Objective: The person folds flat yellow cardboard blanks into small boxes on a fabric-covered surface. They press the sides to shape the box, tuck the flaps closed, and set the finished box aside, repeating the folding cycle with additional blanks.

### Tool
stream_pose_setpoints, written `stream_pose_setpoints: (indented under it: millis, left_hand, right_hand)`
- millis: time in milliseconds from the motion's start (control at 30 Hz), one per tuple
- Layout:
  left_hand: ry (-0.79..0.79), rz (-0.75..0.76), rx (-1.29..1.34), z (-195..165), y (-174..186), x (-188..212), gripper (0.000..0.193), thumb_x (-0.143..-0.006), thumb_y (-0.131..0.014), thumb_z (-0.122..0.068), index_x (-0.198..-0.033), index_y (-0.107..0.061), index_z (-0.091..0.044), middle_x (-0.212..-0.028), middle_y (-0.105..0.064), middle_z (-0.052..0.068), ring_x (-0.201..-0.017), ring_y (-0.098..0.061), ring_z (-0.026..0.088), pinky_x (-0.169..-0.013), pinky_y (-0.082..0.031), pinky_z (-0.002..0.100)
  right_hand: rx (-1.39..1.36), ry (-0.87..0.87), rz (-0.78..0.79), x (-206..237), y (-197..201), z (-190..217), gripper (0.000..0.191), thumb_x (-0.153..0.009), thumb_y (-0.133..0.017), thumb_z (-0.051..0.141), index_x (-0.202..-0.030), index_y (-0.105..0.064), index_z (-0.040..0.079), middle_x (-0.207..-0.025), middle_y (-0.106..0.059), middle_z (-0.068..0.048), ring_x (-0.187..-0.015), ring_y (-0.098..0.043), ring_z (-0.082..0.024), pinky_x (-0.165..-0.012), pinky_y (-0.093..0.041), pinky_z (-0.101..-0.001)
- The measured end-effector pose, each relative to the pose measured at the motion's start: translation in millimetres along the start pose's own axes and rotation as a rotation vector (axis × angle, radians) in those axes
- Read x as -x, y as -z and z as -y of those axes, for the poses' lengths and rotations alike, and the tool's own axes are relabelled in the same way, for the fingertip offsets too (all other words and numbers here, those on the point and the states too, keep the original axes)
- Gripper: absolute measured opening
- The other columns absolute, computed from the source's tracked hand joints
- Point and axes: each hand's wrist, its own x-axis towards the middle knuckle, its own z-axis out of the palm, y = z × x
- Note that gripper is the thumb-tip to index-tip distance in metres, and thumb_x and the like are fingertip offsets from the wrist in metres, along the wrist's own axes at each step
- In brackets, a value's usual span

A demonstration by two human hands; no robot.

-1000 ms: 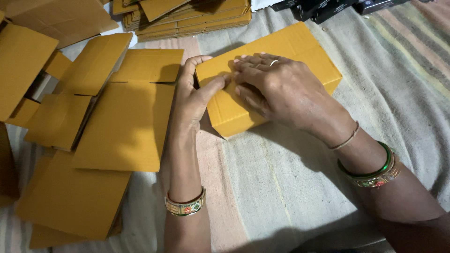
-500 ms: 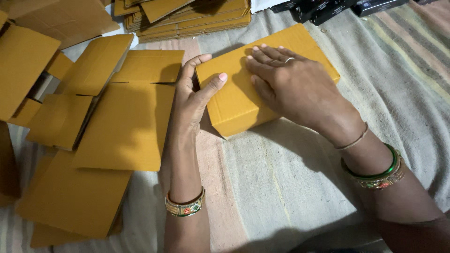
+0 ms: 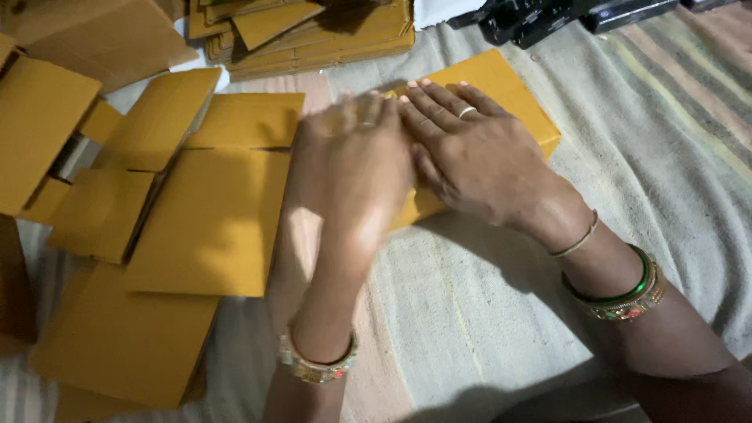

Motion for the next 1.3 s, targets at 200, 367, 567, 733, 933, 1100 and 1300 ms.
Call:
stream_pose_setpoints:
  millis: [200,367,567,733,933,1100,1300]
  left_hand:
    - [-0.061,-0.008,0.130,-32,11,3,0.072,-0.102,-0.031,-0.041,-0.155,-0.019,0.005,-0.163,-0.015,0.027,-0.152,-0.007,0.041,-0.115,0.001,0.070]
    - [-0.069,0.057,0.124,-41,39,13,0.072,-0.096,-0.031,-0.045,-0.158,-0.021,-0.010,-0.163,-0.014,0.022,-0.150,-0.007,0.042,-0.110,0.001,0.077]
    - [-0.031,0.048,0.104,-45,47,14,0.081,-0.095,-0.036,-0.052,-0.154,-0.022,0.003,-0.164,-0.016,0.023,-0.152,-0.011,0.039,-0.110,-0.003,0.079]
    - [-0.071,-0.030,0.116,-36,37,15,0.106,-0.090,-0.041,-0.071,-0.151,-0.021,0.013,-0.163,-0.017,0.032,-0.153,-0.011,0.042,-0.116,-0.006,0.072]
    - [-0.015,0.050,0.138,-19,35,1,0.139,-0.069,-0.042,-0.095,-0.148,-0.013,0.016,-0.160,-0.013,0.032,-0.150,-0.006,0.040,-0.118,0.001,0.062]
    - [0.136,0.059,0.286,-17,38,-3,0.109,-0.089,-0.029,-0.079,-0.155,-0.013,0.005,-0.164,-0.013,0.023,-0.153,-0.005,0.038,-0.111,0.007,0.073]
    - [0.216,-0.008,0.143,-27,38,3,0.079,-0.097,-0.024,-0.058,-0.154,-0.018,-0.004,-0.167,-0.015,0.020,-0.149,-0.004,0.041,-0.109,0.011,0.076]
  right_hand:
    - [0.062,-0.154,-0.011,12,0,-29,0.053,-0.106,-0.043,0.027,-0.143,-0.050,-0.011,-0.150,-0.050,-0.027,-0.142,-0.046,-0.036,-0.121,-0.031,-0.0446]
    - [0.114,-0.124,0.035,13,-7,-38,0.057,-0.104,-0.041,0.030,-0.144,-0.050,-0.009,-0.150,-0.049,-0.027,-0.144,-0.044,-0.037,-0.122,-0.032,-0.0454]
    - [0.004,-0.166,0.290,-33,-9,-51,0.057,-0.102,-0.035,0.040,-0.153,-0.038,0.014,-0.159,-0.033,-0.017,-0.146,-0.028,-0.037,-0.113,-0.022,-0.0637]
    - [-0.009,-0.246,0.314,-27,-7,-44,0.056,-0.103,-0.030,0.044,-0.154,-0.037,0.024,-0.161,-0.029,-0.014,-0.149,-0.022,-0.039,-0.113,-0.017,-0.0661]
    - [-0.117,-0.235,0.299,-12,1,-53,0.058,-0.104,-0.023,0.047,-0.155,-0.035,0.021,-0.164,-0.029,-0.013,-0.153,-0.020,-0.040,-0.115,-0.018,-0.0617]
    - [-0.224,-0.208,0.282,-15,3,-69,0.060,-0.106,-0.022,0.053,-0.155,-0.038,0.023,-0.159,-0.037,-0.011,-0.156,-0.023,-0.033,-0.129,-0.020,-0.0566]
    - [0.119,-0.356,0.242,-11,-6,-52,0.055,-0.106,-0.021,0.046,-0.154,-0.039,0.025,-0.161,-0.026,-0.018,-0.150,-0.009,-0.045,-0.110,-0.003,-0.0750]
